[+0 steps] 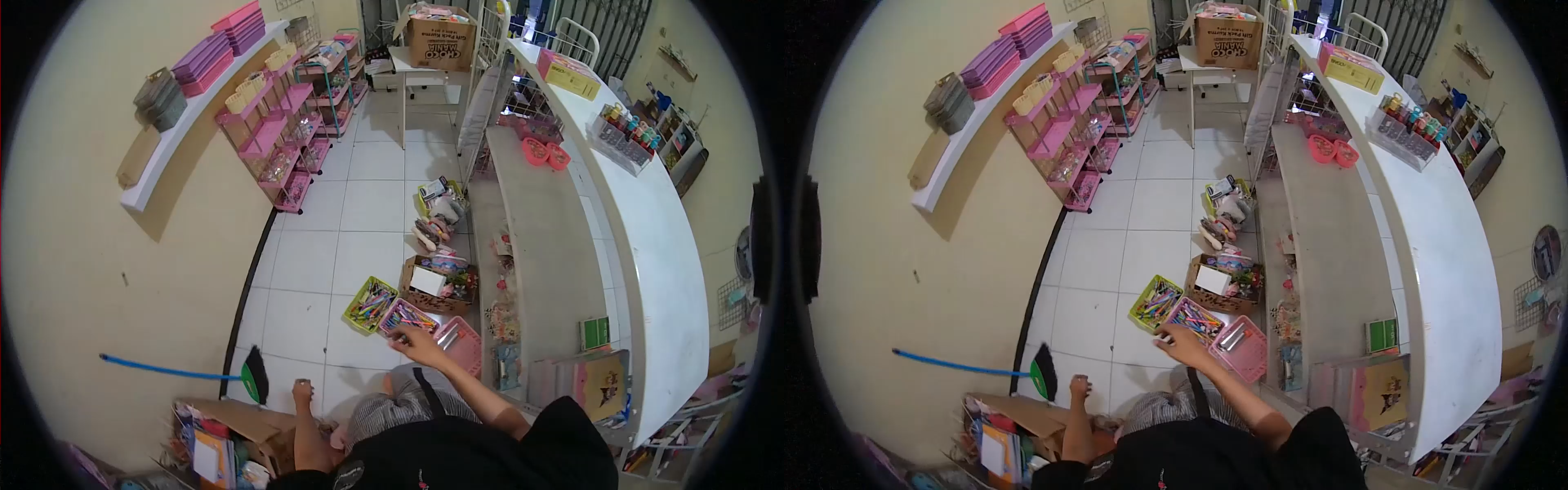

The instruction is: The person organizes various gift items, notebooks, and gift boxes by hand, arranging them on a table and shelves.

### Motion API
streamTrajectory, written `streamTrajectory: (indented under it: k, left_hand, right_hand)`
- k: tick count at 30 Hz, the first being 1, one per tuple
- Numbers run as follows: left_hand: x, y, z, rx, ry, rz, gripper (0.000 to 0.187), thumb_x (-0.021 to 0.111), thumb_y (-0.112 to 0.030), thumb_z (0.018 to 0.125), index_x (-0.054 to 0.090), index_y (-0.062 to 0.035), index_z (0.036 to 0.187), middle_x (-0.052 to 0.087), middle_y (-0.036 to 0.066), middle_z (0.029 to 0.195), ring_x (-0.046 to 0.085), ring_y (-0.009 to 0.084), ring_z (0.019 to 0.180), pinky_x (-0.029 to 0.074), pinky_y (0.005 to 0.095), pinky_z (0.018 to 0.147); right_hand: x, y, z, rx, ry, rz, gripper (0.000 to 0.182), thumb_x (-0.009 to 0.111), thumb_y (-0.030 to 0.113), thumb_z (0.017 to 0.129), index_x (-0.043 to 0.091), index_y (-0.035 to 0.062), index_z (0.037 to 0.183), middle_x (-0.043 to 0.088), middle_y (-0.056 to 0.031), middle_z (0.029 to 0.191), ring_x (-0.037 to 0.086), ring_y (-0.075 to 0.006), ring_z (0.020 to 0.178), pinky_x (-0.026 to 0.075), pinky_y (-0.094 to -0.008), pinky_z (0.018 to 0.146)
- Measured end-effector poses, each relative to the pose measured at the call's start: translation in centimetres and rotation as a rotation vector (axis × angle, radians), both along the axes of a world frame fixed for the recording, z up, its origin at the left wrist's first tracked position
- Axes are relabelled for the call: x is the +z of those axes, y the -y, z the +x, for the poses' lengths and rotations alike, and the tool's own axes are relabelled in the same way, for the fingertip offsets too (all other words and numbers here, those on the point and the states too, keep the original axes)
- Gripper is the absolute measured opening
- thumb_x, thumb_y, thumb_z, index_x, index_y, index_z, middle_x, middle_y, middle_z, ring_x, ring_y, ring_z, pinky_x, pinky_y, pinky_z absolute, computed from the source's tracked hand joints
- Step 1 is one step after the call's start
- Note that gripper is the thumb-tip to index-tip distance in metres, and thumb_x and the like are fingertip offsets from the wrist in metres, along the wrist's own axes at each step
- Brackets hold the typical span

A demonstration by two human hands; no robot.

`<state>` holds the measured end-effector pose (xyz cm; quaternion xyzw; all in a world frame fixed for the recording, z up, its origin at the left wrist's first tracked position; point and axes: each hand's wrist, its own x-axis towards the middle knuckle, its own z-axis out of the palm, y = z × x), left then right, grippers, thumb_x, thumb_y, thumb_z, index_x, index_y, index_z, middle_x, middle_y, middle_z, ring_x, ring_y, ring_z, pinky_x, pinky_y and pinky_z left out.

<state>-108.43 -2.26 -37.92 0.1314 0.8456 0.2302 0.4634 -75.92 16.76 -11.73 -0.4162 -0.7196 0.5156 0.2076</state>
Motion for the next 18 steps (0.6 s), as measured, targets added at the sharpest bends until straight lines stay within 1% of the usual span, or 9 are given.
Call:
streamTrajectory:
  k: [1,2,4,7,9,11,12,16,18]
  left_hand:
    - [2.8,-2.6,-0.2,0.052,-0.201,0.186,0.018,0.046,-0.024,0.075,0.048,-0.0105,0.087,0.055,0.008,0.065,0.05,0.0151,0.049,0.036,0.0307,0.038]
    - [4.9,-4.2,-0.4,0.033,-0.205,0.194,0.018,0.046,-0.024,0.075,0.048,-0.0105,0.087,0.055,0.008,0.065,0.05,0.0151,0.049,0.036,0.0307,0.038]
    - [7.4,-6.8,-1.5,0.037,-0.057,0.207,0.023,0.049,-0.022,0.072,0.048,-0.0058,0.088,0.056,0.007,0.066,0.052,0.015,0.05,0.038,0.0252,0.04]
    - [7.0,-7.9,-4.6,-0.104,0.325,0.008,0.032,0.046,-0.033,0.073,0.045,-0.0133,0.098,0.056,0.006,0.084,0.054,0.0191,0.07,0.041,0.0362,0.058]
    - [6.9,-9.4,-7.4,-0.202,0.407,-0.061,0.036,0.047,-0.035,0.072,0.044,-0.0133,0.101,0.055,0.007,0.087,0.054,0.0204,0.075,0.042,0.0337,0.061]
    - [10.3,-13.3,-9.0,-0.281,0.246,-0.251,0.038,0.051,-0.032,0.071,0.047,-0.0077,0.1,0.055,0.011,0.089,0.054,0.0247,0.08,0.043,0.0358,0.065]
    - [10.9,-15.1,-11.3,-0.277,0.222,-0.239,0.038,0.051,-0.032,0.071,0.047,-0.0077,0.1,0.055,0.011,0.089,0.054,0.0247,0.08,0.043,0.0358,0.065]
    - [15.0,-26.0,-16.4,-0.674,-0.117,-0.132,0.037,0.049,-0.029,0.07,0.047,-0.006,0.099,0.054,0.015,0.088,0.052,0.0283,0.082,0.041,0.0363,0.07]
    - [15.8,-27.7,-21.2,-0.878,-0.283,-0.106,0.037,0.049,-0.028,0.07,0.047,-0.0052,0.099,0.053,0.017,0.088,0.051,0.03,0.082,0.041,0.0366,0.073]
  right_hand:
    - [0.2,-0.9,-2.3,0.049,-0.038,0.018,0.027,0.053,0.021,0.073,0.051,0.0022,0.091,0.055,-0.0113,0.078,0.054,-0.0177,0.067,0.043,-0.0273,0.06]
    - [0.0,-1.6,-4.4,0.03,-0.043,0.025,0.027,0.053,0.021,0.073,0.051,0.0022,0.091,0.055,-0.0113,0.078,0.054,-0.0177,0.067,0.043,-0.0273,0.06]
    - [-1.0,-2.2,-8.3,0.166,-0.005,0.069,0.026,0.052,0.022,0.073,0.051,0.0025,0.089,0.055,-0.0114,0.078,0.054,-0.0181,0.067,0.043,-0.0283,0.06]
    - [-4.1,-2.3,-14.2,0.318,0.009,-0.067,0.023,0.052,0.02,0.072,0.052,0.0037,0.087,0.055,-0.0103,0.077,0.054,-0.0181,0.07,0.043,-0.0295,0.061]
    - [-4.7,-3.3,-18.4,0.421,-0.086,-0.119,0.021,0.053,0.021,0.07,0.053,0.0046,0.083,0.056,-0.0102,0.077,0.055,-0.0194,0.07,0.043,-0.0306,0.062]
    - [-3.5,-4.4,-22.7,0.56,-0.203,-0.107,0.023,0.054,0.024,0.069,0.054,0.0048,0.083,0.057,-0.011,0.076,0.055,-0.0205,0.07,0.043,-0.0316,0.063]
    - [-3.1,-5.4,-25.1,0.612,-0.229,-0.126,0.024,0.054,0.024,0.07,0.055,0.0048,0.084,0.057,-0.0114,0.076,0.055,-0.0207,0.069,0.043,-0.0316,0.063]
    - [0.6,-8.8,-34.1,0.76,-0.363,-0.041,0.025,0.054,0.024,0.071,0.056,0.0044,0.086,0.057,-0.0123,0.077,0.055,-0.0211,0.068,0.042,-0.0313,0.062]
    - [3.9,-10.0,-37.7,0.78,-0.502,-0.079,0.027,0.055,0.027,0.071,0.057,0.0028,0.081,0.057,-0.0113,0.077,0.054,-0.02,0.071,0.042,-0.0299,0.062]
